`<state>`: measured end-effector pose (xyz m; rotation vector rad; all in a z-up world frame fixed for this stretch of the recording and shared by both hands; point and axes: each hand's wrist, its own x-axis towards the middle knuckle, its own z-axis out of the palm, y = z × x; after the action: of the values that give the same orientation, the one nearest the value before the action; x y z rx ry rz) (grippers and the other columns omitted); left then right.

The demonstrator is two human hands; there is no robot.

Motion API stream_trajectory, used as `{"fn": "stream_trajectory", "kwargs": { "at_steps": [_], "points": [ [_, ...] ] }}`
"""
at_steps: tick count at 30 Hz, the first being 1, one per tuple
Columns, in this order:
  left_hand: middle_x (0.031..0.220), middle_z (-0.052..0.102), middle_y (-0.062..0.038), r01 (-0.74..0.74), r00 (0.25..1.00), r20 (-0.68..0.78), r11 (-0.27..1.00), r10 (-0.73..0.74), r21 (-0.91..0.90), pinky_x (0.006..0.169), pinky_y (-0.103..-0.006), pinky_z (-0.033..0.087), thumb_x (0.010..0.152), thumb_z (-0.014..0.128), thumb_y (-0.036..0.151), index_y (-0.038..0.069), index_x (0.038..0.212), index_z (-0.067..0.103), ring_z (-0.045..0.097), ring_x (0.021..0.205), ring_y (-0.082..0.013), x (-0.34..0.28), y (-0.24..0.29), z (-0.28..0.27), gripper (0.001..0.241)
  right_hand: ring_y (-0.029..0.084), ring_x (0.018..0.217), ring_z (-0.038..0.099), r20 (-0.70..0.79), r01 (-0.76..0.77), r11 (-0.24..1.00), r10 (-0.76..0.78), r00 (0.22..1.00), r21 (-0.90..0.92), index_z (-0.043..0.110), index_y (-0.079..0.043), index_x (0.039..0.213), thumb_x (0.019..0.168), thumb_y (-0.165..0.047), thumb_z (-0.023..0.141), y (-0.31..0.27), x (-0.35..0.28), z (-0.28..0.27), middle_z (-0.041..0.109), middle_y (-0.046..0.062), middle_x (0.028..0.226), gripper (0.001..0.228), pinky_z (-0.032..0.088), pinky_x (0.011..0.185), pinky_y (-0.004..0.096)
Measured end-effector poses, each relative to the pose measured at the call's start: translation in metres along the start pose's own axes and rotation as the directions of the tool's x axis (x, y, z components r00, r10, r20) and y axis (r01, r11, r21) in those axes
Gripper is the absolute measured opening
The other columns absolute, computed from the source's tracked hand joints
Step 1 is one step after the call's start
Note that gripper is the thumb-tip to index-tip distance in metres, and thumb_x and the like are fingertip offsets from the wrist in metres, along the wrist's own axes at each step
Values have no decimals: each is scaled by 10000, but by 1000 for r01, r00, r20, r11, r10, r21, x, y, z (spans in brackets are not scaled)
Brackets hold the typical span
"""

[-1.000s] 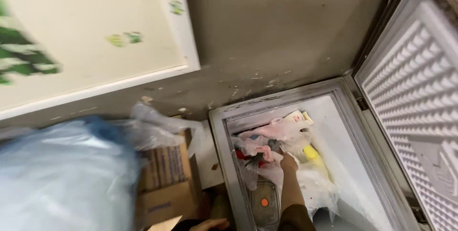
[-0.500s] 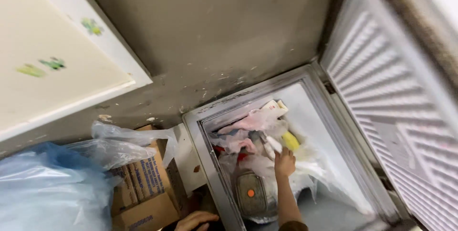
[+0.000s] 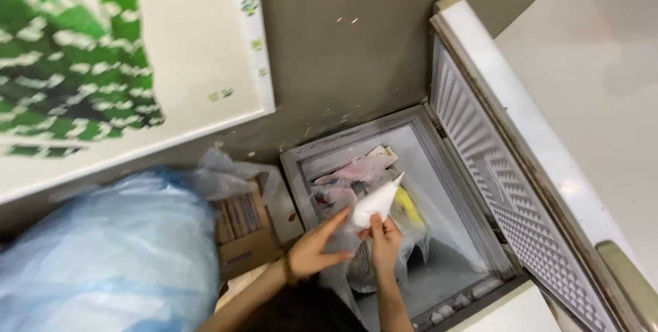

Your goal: The person retrieves a piping bag filled with green cream from a chest freezer, wraps it in plastic, then kneads and squeezes the cream by hand to soften it. They pour liquid from a bottle into the bag and wipe the stainless steel work table with an orange sponge.

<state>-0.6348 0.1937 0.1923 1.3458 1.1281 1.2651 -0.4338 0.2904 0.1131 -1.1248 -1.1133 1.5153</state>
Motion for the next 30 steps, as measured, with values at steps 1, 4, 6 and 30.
{"fn": "stream_trajectory", "kwargs": {
  "at_steps": [1, 4, 6, 30],
  "points": [
    [1562, 461, -220, -27, 999, 33, 999, 25, 39, 1117, -390, 425, 906, 792, 201, 22, 1586, 269, 492, 1415, -311, 0, 8, 0, 877, 102, 592, 609, 11, 60, 998, -60, 998, -17, 721, 23, 1003, 1013, -282, 638, -7, -10, 11, 715, 64, 763, 316, 536, 585, 268],
    [1585, 430, -243, 18, 997, 71, 998, -23, 66, 1123, -408, 422, 863, 831, 289, 46, 1651, 116, 473, 1439, -316, 2, 43, -1, 1092, 96, 608, 615, -14, 143, 987, -144, 989, -70, 728, 24, 1019, 1018, -256, 644, -37, -34, 36, 717, 56, 779, 293, 507, 577, 246],
    [1573, 449, -241, 84, 993, 78, 995, -88, 54, 1110, -408, 444, 845, 830, 339, 65, 1667, 78, 496, 1423, -307, 0, 57, 1, 1147, 94, 610, 618, -50, 171, 979, -177, 983, -108, 732, 22, 1024, 1004, -234, 661, -53, -46, 43, 711, 46, 780, 266, 514, 577, 244],
    [1457, 497, -169, -104, 944, -328, 981, 45, -165, 1033, -346, 525, 847, 833, 175, 21, 1360, 591, 603, 1245, -227, 3, -15, 4, 587, 373, 1379, 496, 416, 647, 413, -521, 745, -641, 501, 17, 1459, 829, -84, 729, -90, -109, 91, 453, 262, 1546, 677, 463, 1052, 422]
  ]
}}
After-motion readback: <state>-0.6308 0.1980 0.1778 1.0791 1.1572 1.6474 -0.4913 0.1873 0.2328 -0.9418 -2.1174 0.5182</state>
